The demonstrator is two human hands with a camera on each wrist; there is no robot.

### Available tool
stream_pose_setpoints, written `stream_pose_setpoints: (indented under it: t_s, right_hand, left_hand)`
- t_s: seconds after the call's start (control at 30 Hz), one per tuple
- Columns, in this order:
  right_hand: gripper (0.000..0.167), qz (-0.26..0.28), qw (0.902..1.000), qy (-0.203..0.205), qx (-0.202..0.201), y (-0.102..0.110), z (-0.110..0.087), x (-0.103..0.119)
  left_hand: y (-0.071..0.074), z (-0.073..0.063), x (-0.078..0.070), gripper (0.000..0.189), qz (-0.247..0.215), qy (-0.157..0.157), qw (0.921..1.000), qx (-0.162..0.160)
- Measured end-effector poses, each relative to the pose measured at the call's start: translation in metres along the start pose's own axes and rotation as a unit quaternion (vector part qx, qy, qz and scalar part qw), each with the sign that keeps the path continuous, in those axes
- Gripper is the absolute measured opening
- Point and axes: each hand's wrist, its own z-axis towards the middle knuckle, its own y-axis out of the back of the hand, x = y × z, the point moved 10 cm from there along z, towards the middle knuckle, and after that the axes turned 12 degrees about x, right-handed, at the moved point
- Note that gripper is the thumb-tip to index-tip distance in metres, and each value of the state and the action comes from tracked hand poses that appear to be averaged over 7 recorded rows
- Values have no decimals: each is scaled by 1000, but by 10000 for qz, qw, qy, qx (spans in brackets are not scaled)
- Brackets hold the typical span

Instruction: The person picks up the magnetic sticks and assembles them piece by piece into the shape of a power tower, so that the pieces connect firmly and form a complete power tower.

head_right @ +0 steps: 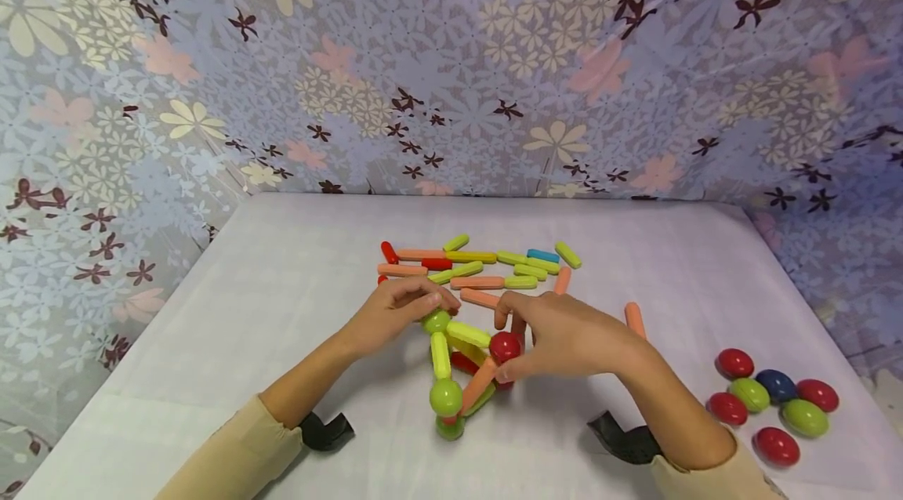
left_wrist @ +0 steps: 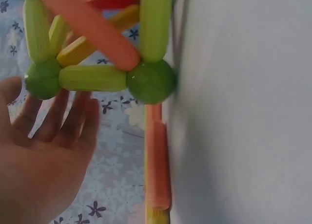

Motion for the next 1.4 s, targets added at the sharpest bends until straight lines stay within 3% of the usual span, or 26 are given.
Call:
stream_pose_setpoints:
  t_s: [0.1,0.23,0.33,0.4,0.5,0.6,0.9,1.07,1.17,1.27,1.4]
  right_hand:
    - [40,-82,9982,-7,-597,9,4,-2]
    - [21,237,9926,360,-1136,11,15,0]
    - [4,274,9888,745,-1262,10,21,2]
    - [14,-7,9867,814,-1410,10,25,-4]
    - [35,-661,9837,550,-1582,10,31,-24]
    - [48,-1334,9784,189,-1570,6,37,-44]
    - [36,-2006,9623,-584,-1741,8,41,-71]
    - [28,-2185,9600,-828,-1544,6,44,-78]
    - [31,-1932,9674,-986,-1304,6,44,-83]
    - [39,-1199,9803,-944,-1256,13,40,-82]
    - [40,144,9901,-229,-1374,24,30,-60]
  left_hand:
    - [3,-2,-2,17,-90,-58,9999,-111]
    - [-2,-1,2,13,157,224,9996,-117]
    - [-6,1,2,36,237,363,9990,-122]
    - [-12,3,-5,47,293,254,9992,62]
    - [-22,6,-5,50,492,205,9976,447]
    - [-26,6,1,44,548,275,9962,617]
    - [-23,5,3,41,556,205,9966,573]
    - [-22,3,7,41,528,334,9967,521]
    - [-21,3,9,41,542,409,9965,485]
    - [-21,3,9,41,547,440,9963,493]
    - [-22,3,8,40,515,453,9963,509]
